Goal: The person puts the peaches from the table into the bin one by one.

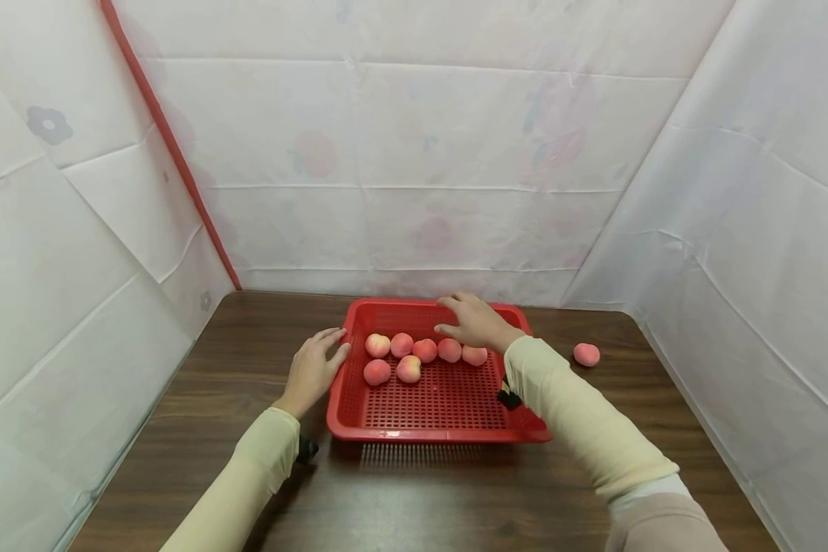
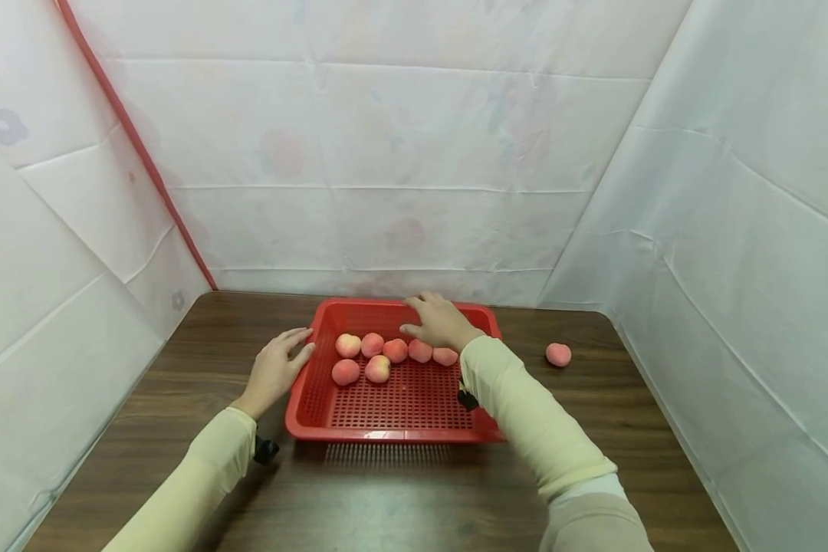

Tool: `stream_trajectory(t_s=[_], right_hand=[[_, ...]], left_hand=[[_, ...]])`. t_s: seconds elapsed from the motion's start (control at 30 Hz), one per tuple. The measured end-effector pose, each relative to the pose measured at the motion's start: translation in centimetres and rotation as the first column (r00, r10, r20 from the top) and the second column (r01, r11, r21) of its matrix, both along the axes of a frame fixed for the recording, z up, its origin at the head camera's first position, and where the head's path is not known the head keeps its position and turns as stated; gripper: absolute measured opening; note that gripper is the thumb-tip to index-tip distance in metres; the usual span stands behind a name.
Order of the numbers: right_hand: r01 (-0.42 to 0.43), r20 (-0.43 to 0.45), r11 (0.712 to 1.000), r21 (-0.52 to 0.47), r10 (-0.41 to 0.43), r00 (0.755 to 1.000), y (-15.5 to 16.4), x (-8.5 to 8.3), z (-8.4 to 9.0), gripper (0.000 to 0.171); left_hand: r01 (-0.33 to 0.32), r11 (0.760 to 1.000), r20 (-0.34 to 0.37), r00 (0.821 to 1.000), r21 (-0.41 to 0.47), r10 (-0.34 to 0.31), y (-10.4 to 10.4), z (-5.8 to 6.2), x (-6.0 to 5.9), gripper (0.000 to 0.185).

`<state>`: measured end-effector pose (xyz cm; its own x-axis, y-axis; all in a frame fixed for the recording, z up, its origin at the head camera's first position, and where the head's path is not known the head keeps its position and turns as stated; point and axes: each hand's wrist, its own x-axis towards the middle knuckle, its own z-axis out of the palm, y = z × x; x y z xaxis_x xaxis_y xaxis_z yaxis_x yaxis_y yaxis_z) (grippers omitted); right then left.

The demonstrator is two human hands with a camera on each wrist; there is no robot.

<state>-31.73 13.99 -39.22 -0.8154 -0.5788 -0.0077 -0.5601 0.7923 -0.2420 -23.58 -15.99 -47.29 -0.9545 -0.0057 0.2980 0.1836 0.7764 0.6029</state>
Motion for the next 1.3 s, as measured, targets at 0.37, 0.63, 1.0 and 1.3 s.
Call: stream_trajectory(t_s=[0.37, 0.63, 1.0, 1.3], right_hand=[[0.141, 0.038, 0.990, -0.031, -0.140, 0.989, 4.4, -1.3, 2.2, 0.053], [0.232, 0.064, 0.972, -0.046, -0.229, 0.971, 8.8, -2.1, 3.2, 0.052], [0.300, -0.001, 0.953, -0.030, -0.300, 0.954, 14.6, -2.1, 2.6, 0.055], [0.375, 0.017, 0.927, -0.030, -0.374, 0.927, 18.4, -1.6, 1.0, 0.053]], left_hand=[[-0.005, 1.000, -0.014, 1.000, -0.022, 0.005, 0.0, -0.1, -0.3, 0.041], [-0.012, 0.999, -0.031, 0.999, -0.042, 0.010, 0.0, -0.1, -0.4, 0.041], [-0.006, 0.998, -0.043, 0.999, -0.066, 0.004, 0.3, -0.1, -0.4, 0.040], [-0.008, 0.998, -0.040, 0.999, -0.065, 0.005, 0.4, -0.2, -0.2, 0.040]])
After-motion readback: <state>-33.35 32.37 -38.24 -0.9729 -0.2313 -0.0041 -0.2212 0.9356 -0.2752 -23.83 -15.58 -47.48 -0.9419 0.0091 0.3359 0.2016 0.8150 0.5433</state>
